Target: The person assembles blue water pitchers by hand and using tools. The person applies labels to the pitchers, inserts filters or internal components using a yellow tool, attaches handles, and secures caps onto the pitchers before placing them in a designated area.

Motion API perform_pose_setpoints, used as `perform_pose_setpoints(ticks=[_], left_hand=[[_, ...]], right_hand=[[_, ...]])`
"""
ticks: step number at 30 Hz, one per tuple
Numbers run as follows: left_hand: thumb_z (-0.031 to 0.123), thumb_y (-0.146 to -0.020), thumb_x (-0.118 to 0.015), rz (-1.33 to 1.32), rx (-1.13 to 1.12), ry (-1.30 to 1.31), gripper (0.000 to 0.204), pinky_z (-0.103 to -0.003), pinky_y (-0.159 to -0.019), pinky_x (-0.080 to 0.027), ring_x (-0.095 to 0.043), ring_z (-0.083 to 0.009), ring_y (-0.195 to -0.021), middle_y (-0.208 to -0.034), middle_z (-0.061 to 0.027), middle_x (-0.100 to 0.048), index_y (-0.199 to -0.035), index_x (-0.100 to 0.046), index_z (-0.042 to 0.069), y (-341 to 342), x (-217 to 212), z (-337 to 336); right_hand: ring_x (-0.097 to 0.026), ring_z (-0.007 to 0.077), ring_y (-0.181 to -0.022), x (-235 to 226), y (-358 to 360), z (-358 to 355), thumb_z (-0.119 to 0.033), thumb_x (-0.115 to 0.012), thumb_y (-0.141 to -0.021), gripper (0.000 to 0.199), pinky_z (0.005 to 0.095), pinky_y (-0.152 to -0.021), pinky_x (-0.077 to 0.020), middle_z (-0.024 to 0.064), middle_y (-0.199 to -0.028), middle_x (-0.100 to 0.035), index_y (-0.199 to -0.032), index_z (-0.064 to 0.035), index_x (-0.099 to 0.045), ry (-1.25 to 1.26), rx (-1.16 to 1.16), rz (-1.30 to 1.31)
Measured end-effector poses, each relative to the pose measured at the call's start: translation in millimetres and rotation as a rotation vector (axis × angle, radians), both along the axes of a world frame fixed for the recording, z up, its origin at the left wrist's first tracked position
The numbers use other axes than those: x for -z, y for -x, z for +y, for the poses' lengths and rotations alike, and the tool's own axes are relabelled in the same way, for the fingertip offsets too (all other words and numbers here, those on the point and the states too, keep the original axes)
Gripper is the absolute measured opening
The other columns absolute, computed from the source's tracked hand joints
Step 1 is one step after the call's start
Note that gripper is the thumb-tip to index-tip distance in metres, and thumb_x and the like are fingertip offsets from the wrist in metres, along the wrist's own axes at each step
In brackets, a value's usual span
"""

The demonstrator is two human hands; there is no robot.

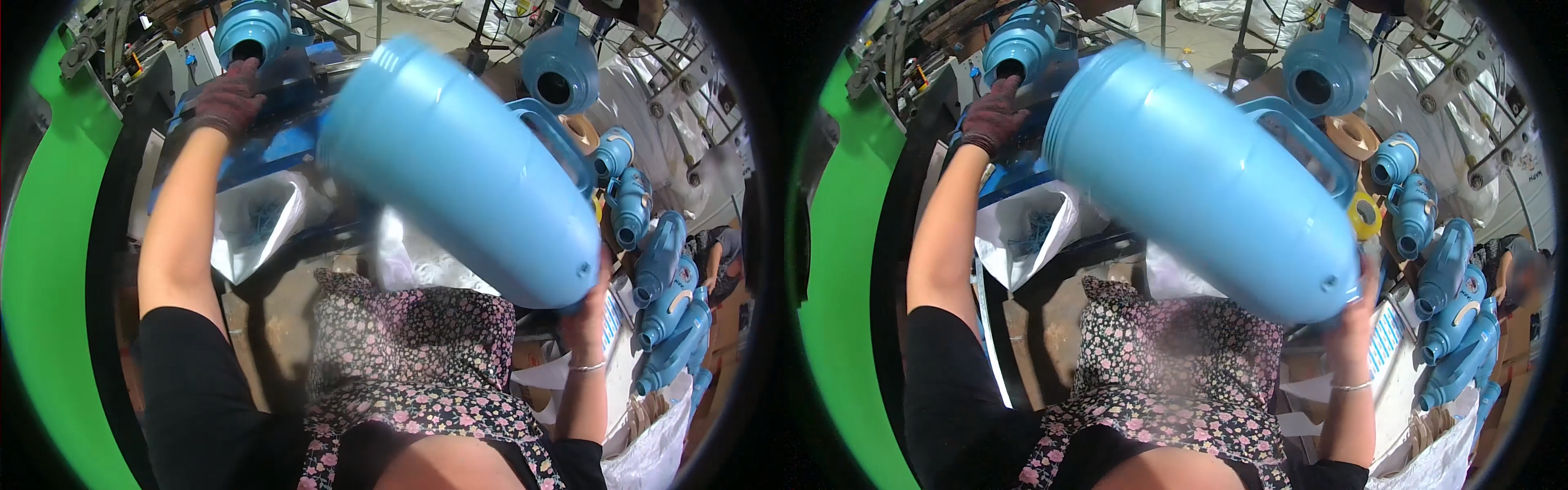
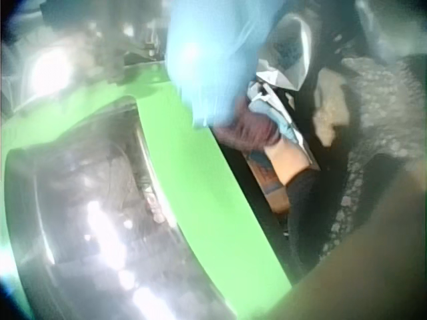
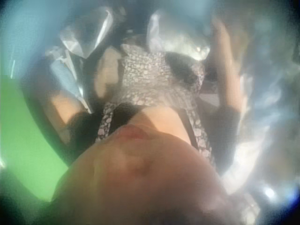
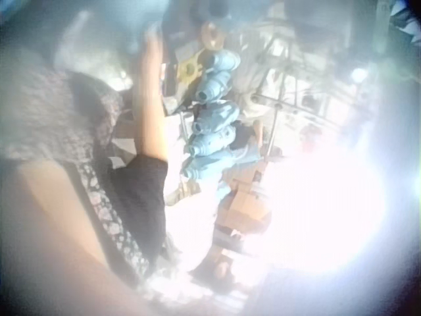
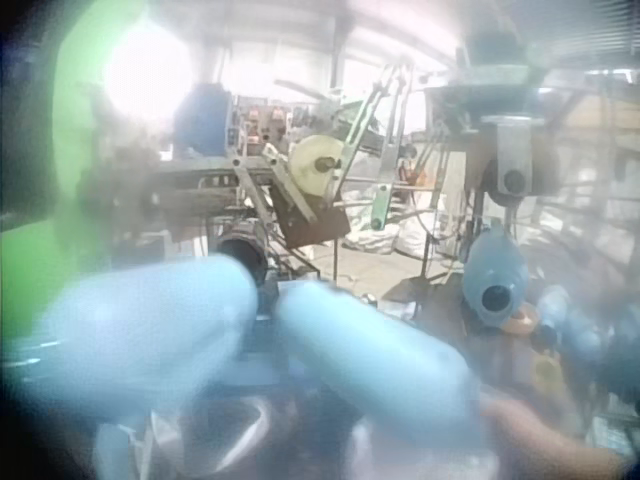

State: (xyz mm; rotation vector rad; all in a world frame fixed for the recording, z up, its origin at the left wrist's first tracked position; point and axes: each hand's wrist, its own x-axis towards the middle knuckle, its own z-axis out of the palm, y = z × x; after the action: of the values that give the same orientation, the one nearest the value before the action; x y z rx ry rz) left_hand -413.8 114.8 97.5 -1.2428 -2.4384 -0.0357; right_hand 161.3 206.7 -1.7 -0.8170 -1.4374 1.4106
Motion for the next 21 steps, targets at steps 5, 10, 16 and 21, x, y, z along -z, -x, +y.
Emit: perform_pose_setpoints(ticks=[5, 10, 16, 21], left_hand=[[0.023, -0.082, -0.069, 0.095, 0.388, -0.479, 0.029, -0.044, -0.078, -0.048, -0.061, -0.0384, -0.089, -0.096, -0.0179, -0.063, -0.103, -0.06, 0.006, -82.4, 13.1, -70.5], [0.017, -0.085, -0.069, 0.543, -0.128, -0.826, 0.038, -0.038, -0.094, -0.048, -0.058, -0.0372, -0.106, -0.12, -0.0232, -0.058, -0.116, -0.058, -0.001, -70.3, 76.3, -304.3], [0.022, -0.091, -0.062, 0.612, -0.356, -0.438, 0.045, -0.045, -0.096, -0.046, -0.052, -0.0413, -0.116, -0.128, -0.028, -0.051, -0.129, -0.052, 0.0, -115.2, 135.3, -441.8], [0.025, -0.096, -0.056, 0.068, -0.31, -0.884, 0.04, -0.041, -0.092, -0.047, -0.056, -0.0325, -0.11, -0.124, -0.021, -0.055, -0.126, -0.05, 0.001, -139.0, 169.1, -461.8]], right_hand=[[-0.059, 0.0236, -0.104, 4.0, 42.2, 7.3, -0.042, -0.066, -0.081, 0.072, 0.0383, -0.068, -0.0545, 0.0078, -0.125, -0.053, -0.14, -0.0156, -0.036, 0.576, -0.313, 0.105], [-0.054, 0.0231, -0.11, -45.2, 167.2, 40.2, -0.038, -0.058, -0.089, 0.06, 0.0442, -0.086, -0.0494, 0.0069, -0.128, -0.051, -0.141, -0.0169, -0.038, 0.365, -0.35, 0.012], [-0.05, 0.0284, -0.117, -91.7, 403.2, -54.9, -0.03, -0.064, -0.09, 0.056, 0.0488, -0.093, -0.0494, 0.0117, -0.131, -0.046, -0.137, -0.0107, -0.04, 0.407, -0.461, 0.115], [-0.044, 0.0309, -0.125, -113.0, 527.3, -0.8, -0.037, -0.058, -0.093, 0.059, 0.0492, -0.09, -0.052, 0.0121, -0.142, -0.038, -0.14, -0.0092, -0.034, 0.566, -0.551, 0.35]])
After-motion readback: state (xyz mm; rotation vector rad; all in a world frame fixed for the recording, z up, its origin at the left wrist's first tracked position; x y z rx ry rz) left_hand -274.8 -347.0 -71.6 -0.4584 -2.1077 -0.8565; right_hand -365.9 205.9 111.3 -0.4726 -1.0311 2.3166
